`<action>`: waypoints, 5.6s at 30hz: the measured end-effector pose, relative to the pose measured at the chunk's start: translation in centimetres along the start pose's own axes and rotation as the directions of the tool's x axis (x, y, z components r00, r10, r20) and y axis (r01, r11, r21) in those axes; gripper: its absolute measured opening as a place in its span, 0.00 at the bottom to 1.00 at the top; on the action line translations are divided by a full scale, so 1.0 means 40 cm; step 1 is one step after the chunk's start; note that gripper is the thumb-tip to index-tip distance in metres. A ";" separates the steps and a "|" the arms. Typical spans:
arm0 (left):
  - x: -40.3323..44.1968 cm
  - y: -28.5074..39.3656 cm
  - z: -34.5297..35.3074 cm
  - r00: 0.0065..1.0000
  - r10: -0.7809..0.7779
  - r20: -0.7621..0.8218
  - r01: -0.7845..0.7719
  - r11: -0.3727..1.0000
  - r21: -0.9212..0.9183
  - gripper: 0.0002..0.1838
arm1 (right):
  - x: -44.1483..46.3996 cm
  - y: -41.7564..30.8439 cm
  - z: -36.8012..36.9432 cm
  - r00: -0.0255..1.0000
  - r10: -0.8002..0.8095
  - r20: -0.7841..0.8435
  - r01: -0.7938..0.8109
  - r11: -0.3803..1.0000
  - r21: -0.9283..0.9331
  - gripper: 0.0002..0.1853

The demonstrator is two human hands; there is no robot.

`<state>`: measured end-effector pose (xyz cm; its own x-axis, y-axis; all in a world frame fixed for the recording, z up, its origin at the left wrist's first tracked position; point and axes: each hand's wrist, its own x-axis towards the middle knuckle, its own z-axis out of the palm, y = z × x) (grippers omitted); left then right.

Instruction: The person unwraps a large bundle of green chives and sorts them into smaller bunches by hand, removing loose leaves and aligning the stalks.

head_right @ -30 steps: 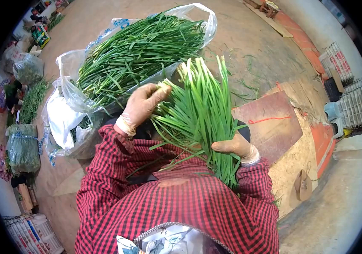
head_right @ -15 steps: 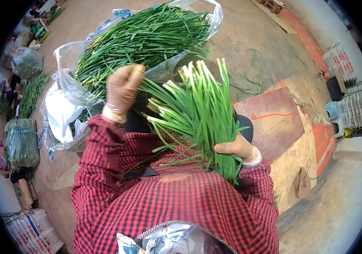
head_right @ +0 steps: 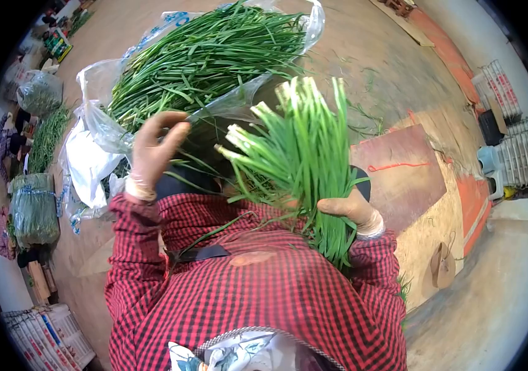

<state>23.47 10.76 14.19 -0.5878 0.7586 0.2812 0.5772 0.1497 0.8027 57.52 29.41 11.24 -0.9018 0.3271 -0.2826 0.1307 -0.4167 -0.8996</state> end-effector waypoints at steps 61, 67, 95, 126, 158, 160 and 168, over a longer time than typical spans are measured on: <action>-0.059 0.048 0.243 0.891 0.155 0.427 0.439 -0.055 -0.897 0.56 | 0.154 -0.106 0.185 0.948 -0.279 0.150 0.298 0.624 -0.723 0.51; -0.041 0.035 0.226 0.882 0.186 0.433 0.433 0.044 -0.900 0.55 | 0.197 -0.066 0.166 0.967 0.008 0.253 0.083 0.934 -0.347 0.35; 0.070 -0.064 -0.233 0.909 -0.265 -0.322 -0.266 0.227 -0.937 0.10 | 0.231 -0.035 -0.089 0.908 -0.369 -0.197 0.107 0.661 -0.743 0.19; 0.063 -0.093 -0.086 0.920 -0.386 -0.065 -0.025 0.107 -0.994 0.08 | 0.257 -0.108 0.217 0.987 -0.149 0.056 0.144 0.687 -0.712 0.37; 0.113 -0.136 -0.207 0.909 -0.399 -0.119 -0.017 0.250 -0.968 0.09 | 0.103 -0.064 -0.056 0.990 -0.020 0.143 0.144 0.089 -0.986 0.16; 0.110 -0.152 -0.214 0.941 -0.331 -0.061 -0.017 0.135 -0.991 0.10 | 0.119 -0.050 -0.059 0.975 -0.219 0.038 0.070 0.140 -0.988 0.16; 0.106 -0.145 -0.183 0.899 -0.419 -0.130 -0.037 0.224 -0.974 0.11 | 0.135 -0.212 0.201 0.973 -0.221 0.067 0.229 0.892 -0.391 0.12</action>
<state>13.51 8.47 14.58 -0.8438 0.5364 -0.0147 -0.4011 -0.6122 0.6815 48.22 27.90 20.03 -0.9339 0.3535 -0.0542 0.0710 0.0347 -0.9969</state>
